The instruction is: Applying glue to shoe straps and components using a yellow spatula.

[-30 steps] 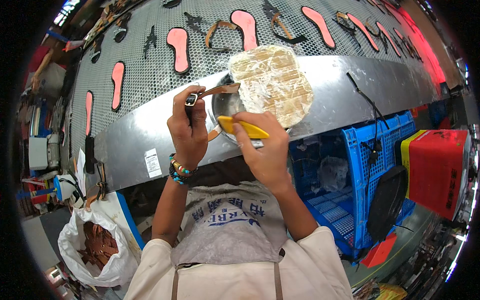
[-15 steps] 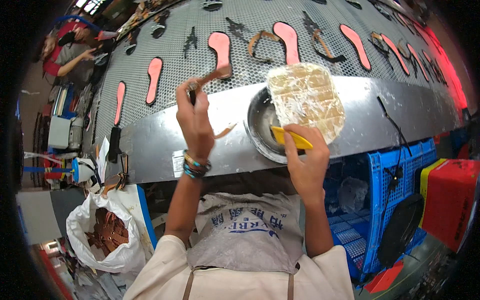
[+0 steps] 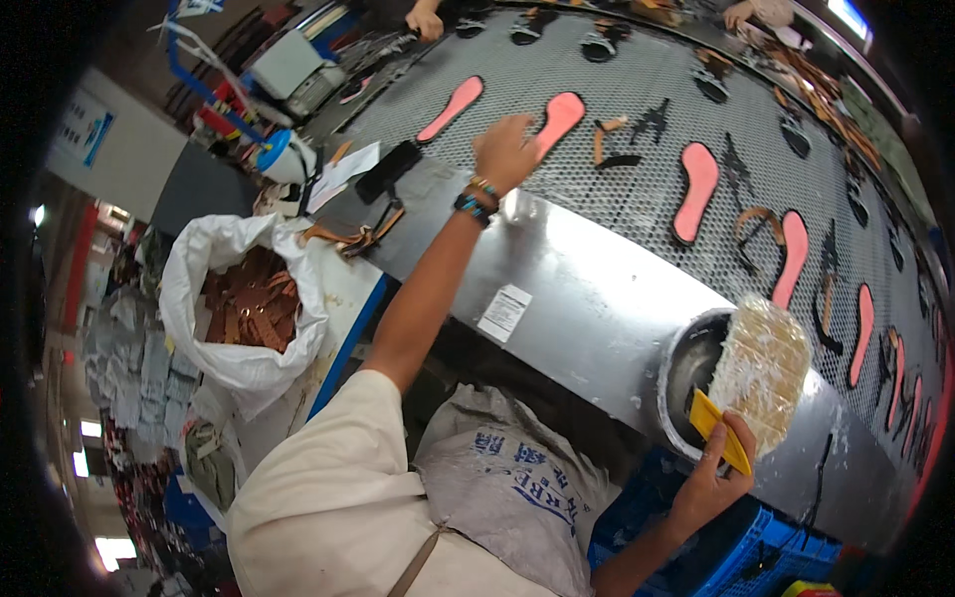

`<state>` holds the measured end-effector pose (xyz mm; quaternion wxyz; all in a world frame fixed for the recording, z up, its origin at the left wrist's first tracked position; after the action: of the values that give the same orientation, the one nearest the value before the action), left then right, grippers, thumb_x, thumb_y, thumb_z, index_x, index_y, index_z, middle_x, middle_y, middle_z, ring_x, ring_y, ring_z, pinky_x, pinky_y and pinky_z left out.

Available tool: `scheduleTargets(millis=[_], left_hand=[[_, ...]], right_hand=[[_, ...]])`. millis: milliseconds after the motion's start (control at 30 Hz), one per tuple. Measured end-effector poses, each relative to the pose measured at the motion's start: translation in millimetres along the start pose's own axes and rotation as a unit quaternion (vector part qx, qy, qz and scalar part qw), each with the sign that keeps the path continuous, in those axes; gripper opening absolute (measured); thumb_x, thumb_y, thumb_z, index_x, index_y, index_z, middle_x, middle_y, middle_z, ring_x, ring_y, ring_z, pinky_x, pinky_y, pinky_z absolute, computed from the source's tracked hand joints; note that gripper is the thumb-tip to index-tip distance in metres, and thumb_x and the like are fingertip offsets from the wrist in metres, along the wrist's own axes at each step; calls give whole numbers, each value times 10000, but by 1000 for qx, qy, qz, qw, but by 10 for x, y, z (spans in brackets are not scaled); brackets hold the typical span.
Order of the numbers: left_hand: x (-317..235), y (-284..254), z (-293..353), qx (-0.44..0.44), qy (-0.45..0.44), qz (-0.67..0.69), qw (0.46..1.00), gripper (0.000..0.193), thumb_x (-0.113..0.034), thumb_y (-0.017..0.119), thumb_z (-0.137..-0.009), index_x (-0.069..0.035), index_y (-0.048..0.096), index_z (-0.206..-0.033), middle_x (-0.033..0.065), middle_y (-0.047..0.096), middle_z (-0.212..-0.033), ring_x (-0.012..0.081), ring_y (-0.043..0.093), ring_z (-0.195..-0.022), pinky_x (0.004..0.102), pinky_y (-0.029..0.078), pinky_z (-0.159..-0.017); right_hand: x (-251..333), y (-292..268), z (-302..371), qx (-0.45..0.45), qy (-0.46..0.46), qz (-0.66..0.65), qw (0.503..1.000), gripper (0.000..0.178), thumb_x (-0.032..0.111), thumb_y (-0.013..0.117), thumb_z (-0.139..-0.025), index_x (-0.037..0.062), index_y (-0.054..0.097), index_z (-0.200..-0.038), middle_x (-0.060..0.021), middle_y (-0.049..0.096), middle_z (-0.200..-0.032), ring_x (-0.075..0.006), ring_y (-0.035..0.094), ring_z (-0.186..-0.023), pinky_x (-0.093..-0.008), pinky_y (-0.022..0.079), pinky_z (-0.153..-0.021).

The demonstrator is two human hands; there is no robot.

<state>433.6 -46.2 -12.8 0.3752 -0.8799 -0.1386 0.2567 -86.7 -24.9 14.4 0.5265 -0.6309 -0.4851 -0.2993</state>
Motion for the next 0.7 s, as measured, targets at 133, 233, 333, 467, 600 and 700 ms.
scheduleTargets(millis=[133, 233, 333, 467, 600, 700], left_hand=[[1411, -1062, 655, 10, -131, -299, 945, 235, -295, 656, -813, -106, 667, -952, 113, 680, -949, 356, 653, -959, 558, 498, -773], [1889, -1417, 1117, 3, -127, -371, 920, 254, -316, 665, -839, -107, 664, -983, 107, 678, -979, 341, 652, -980, 566, 487, -761], [2070, -1309, 1306, 154, -106, -290, 938, 232, -291, 653, -885, -85, 650, -992, 104, 682, -936, 336, 659, -943, 531, 490, -777], [1508, -1486, 989, 76, -114, -130, 982, 131, -138, 590, -936, -47, 625, -1023, 122, 722, -936, 310, 689, -920, 432, 512, -815], [1484, -1725, 865, -9, -198, 253, 947, 218, 14, 474, -938, -14, 584, -1124, 119, 712, -970, 240, 694, -969, 370, 526, -902], [1611, -1736, 915, -23, -170, 495, 852, 306, 64, 420, -923, -3, 536, -1198, 126, 675, -1015, 251, 683, -1008, 355, 515, -965]], right_hand=[[15, 88, -44, 5, 20, -6, 1000, 147, 44, 619, -973, -50, 690, -1061, -123, 682, -1062, -199, 633, -1008, -328, 495, -945], [73, 140, -41, 6, 10, -15, 1000, 152, 58, 623, -974, -45, 695, -1061, -122, 681, -1068, -204, 631, -1013, -333, 492, -953], [120, 282, -57, 23, 7, -49, 999, 156, 68, 631, -974, -45, 695, -1061, -120, 680, -1072, -204, 630, -1011, -334, 493, -953], [210, 283, -41, 29, -4, -35, 999, 158, 70, 639, -972, -46, 694, -1066, -120, 679, -1071, -203, 629, -1006, -329, 491, -950], [259, 240, 12, 23, -7, -39, 999, 156, 66, 643, -970, -47, 691, -1065, -119, 680, -1070, -192, 629, -1004, -316, 491, -940], [284, 251, 49, 29, -1, -25, 999, 152, 63, 645, -966, -47, 692, -1061, -111, 682, -1067, -178, 624, -1004, -304, 493, -925]])
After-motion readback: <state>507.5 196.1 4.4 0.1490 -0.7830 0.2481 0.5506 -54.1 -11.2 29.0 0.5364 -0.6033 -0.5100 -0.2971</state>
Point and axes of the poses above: each hand's wrist, its own z-axis away from the middle knuckle, its own y-axis out of the palm, x = y × z, the point moved 8 cm from there along -z, towards the middle knuckle
